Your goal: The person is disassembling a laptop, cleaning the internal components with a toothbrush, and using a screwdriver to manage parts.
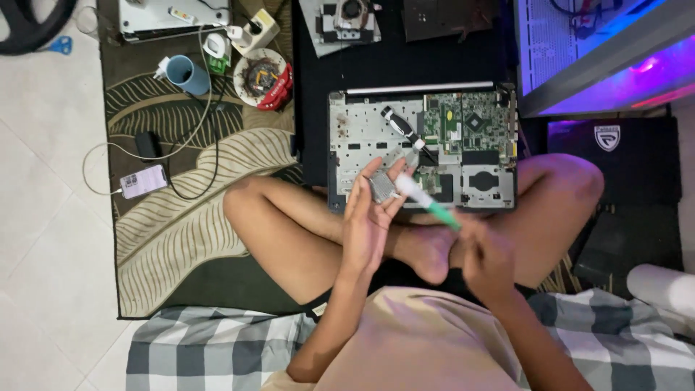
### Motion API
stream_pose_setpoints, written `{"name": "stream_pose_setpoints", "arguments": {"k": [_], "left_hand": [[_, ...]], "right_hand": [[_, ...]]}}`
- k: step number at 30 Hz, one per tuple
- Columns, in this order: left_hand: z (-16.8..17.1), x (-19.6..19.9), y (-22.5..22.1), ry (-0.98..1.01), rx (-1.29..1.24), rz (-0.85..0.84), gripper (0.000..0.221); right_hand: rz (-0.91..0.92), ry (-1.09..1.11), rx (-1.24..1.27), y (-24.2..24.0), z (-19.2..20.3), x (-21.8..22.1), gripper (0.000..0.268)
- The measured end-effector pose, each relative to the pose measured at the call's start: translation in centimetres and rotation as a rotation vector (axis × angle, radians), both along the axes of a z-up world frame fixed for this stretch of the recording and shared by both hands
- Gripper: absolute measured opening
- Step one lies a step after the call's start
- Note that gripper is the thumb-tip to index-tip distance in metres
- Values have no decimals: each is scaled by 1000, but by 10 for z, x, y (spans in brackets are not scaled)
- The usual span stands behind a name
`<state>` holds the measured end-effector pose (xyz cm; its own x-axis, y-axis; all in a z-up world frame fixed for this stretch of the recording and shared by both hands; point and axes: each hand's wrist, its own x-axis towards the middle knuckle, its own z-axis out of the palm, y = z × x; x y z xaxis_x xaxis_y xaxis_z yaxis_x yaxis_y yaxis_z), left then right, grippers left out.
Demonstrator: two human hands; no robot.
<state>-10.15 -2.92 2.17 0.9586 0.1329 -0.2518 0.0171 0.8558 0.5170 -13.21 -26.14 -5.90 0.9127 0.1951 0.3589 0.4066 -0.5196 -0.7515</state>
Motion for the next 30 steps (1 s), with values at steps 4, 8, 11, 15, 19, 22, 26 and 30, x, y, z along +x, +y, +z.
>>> {"name": "stream_pose_setpoints", "arguments": {"k": [4, 8, 11, 15, 19, 22, 26, 30], "left_hand": [[7, -1, -6, -14, -69, 18, 42], [8, -1, -7, 23, -99, 18, 42], [1, -3, -8, 17, -91, 14, 43], [5, -2, -4, 20, 78, -45, 51], [-7, -4, 7, -48, 500, -174, 63], [-7, -7, 15, -113, 1058, -217, 48], [1, -9, 16, -3, 1125, -207, 18], [-2, -10, 13, 39, 1034, -165, 30]], "right_hand": [[12, -44, 32, 19, 15, 5, 20], [14, 27, 19, 23, 10, -1, 27], [6, 64, 50, 22, 14, 1, 26], [-23, 135, 126, 30, 36, 3, 28], [-42, 110, 101, 22, 39, 5, 28], [68, -48, 60, 25, 51, 9, 25], [84, -203, -89, 8, 34, 12, 26], [101, -157, -88, 2, 19, 11, 30]]}}
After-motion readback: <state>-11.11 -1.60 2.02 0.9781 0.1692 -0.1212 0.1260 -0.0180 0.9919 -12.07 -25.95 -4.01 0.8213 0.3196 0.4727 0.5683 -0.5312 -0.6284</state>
